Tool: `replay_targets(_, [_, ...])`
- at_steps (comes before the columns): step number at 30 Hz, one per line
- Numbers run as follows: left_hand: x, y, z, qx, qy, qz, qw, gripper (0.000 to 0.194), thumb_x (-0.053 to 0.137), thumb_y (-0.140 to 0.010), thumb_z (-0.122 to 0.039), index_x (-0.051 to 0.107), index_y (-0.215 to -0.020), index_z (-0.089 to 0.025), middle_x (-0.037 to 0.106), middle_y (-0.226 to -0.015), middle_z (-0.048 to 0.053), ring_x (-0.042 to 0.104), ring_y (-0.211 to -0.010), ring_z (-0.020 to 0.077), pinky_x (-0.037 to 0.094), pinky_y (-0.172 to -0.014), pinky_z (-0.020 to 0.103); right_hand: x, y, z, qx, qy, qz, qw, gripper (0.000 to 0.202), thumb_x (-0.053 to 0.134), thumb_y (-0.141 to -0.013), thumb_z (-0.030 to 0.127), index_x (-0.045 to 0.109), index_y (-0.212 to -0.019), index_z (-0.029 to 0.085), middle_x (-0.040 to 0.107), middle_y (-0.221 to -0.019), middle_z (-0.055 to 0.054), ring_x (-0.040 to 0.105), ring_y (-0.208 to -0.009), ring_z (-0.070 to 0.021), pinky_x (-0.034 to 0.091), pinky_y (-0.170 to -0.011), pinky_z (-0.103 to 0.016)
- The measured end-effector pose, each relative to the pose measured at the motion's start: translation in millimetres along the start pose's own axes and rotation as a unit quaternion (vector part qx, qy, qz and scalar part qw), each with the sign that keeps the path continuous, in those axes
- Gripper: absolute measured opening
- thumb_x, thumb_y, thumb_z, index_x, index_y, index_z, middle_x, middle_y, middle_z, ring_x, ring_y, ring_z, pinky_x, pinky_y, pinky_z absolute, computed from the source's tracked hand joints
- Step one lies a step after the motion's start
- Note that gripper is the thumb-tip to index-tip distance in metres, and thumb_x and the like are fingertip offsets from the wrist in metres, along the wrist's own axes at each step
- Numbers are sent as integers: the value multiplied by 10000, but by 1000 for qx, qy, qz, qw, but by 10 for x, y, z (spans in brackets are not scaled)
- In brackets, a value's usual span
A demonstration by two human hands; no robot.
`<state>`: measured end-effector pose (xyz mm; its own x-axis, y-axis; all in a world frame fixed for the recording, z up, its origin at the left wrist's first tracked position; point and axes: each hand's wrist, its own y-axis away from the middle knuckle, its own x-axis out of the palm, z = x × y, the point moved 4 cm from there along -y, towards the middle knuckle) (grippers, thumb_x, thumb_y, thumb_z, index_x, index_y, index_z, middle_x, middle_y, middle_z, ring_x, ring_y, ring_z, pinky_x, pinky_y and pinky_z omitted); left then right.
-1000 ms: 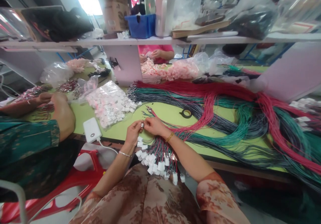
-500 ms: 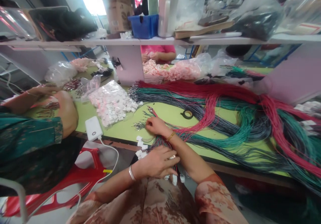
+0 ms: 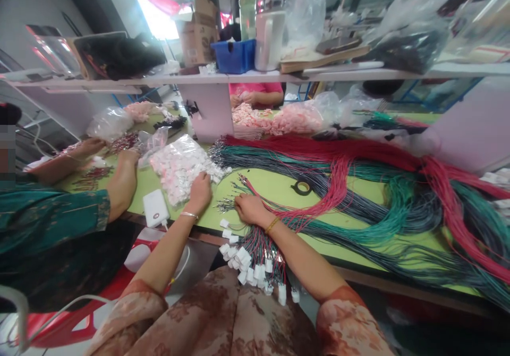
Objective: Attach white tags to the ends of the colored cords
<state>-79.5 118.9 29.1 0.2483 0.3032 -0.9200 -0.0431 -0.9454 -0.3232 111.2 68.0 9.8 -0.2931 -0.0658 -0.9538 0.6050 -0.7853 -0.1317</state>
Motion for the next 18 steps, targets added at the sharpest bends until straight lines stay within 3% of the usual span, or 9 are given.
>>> replay_targets(6, [119, 4, -25, -2, 1, 66, 998, 266, 385, -886, -114, 583, -1061, -152, 578, -1073, 162, 527, -924, 255, 364, -752, 331, -31, 14, -58, -11, -50, -41, 998, 119, 461, -880, 188, 563, -828, 156, 624, -813, -79, 537, -729, -169, 363, -668, -282])
replay_targets(9, [47, 44, 0, -23, 109, 6, 994, 274, 430, -890, -175, 614, -1092, -179, 604, -1037, 131, 543, -909, 243, 368, -755, 323, -69, 7, -94, 8, -137, -76, 988, 96, 458, -866, 187, 540, -818, 168, 597, -743, -34, 507, -661, -143, 357, -634, -263])
replay_targets(11, [-23, 93, 20, -55, 236, -59, 968, 242, 492, -873, -236, 643, -1052, -177, 629, -961, 103, 556, -879, 224, 380, -754, 310, -81, -10, -96, 14, -222, -91, 971, 84, 471, -845, 191, 531, -788, 174, 570, -697, -2, 488, -624, -124, 357, -611, -244])
replay_targets(12, [-44, 125, 28, -79, 314, -81, 943, 220, 540, -849, -266, 652, -1012, -170, 637, -905, 85, 561, -837, 206, 388, -737, 299, -85, -21, -87, 15, -263, -96, 960, 84, 478, -837, 199, 529, -776, 175, 556, -682, 8, 479, -609, -116, 358, -599, -235])
replay_targets(14, [-43, 203, 12, -131, 478, -88, 864, 222, 647, -774, -315, 638, -935, -163, 636, -803, 44, 554, -720, 156, 399, -674, 267, -96, -42, -54, 20, -333, -102, 937, 89, 489, -826, 224, 533, -769, 172, 532, -659, 22, 459, -583, -104, 357, -575, -223])
replay_targets(18, [22, 393, -170, -183, 698, -6, 692, 352, 773, -657, -333, 554, -885, -178, 654, -808, 11, 573, -638, 92, 424, -604, 216, -157, -53, 36, 28, -396, -127, 909, 94, 514, -797, 244, 551, -767, 163, 518, -643, 29, 439, -561, -93, 356, -548, -214])
